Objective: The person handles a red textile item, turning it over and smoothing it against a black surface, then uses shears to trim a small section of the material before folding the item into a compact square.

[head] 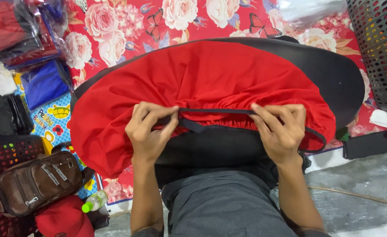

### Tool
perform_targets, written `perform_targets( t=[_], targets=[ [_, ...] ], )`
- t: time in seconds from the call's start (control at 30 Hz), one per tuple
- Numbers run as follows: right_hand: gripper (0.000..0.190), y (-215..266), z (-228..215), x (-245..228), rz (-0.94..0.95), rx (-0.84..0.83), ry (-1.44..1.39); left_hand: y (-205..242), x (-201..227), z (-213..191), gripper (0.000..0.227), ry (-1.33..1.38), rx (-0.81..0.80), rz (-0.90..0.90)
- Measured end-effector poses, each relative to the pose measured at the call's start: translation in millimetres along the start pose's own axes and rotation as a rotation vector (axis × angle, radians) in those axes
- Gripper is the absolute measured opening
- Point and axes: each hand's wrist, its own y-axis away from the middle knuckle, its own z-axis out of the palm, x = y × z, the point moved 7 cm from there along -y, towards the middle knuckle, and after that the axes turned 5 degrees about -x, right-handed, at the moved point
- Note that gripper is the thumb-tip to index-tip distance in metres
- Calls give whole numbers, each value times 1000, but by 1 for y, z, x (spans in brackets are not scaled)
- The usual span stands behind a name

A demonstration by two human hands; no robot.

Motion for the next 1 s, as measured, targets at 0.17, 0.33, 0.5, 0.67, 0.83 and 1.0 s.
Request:
perform_targets(
  t=[0.17, 0.33, 0.5, 0.67, 0.83, 1.0],
  targets=[
    [11, -28, 0, 5, 215, -351, -6, -21, -2, 5, 10, 163, -359, -248],
    [32, 3, 27, 61, 628, -395, -803, -6, -29, 16, 18, 448, -446, -523],
    [25, 10, 47, 71, 866, -277, -1170, 12, -58, 19, 22, 552, -371, -663],
    [24, 25, 52, 82, 977, -218, -1255, 14, -57, 19, 23, 593, -315, -731],
    [23, 21, 48, 78, 966, -238, -1241, 17, -59, 23, 21, 613, -301, -732],
    [17, 17, 47, 66, 853, -304, -1112, -5, -30, 19, 8, 472, -304, -551]
  ],
)
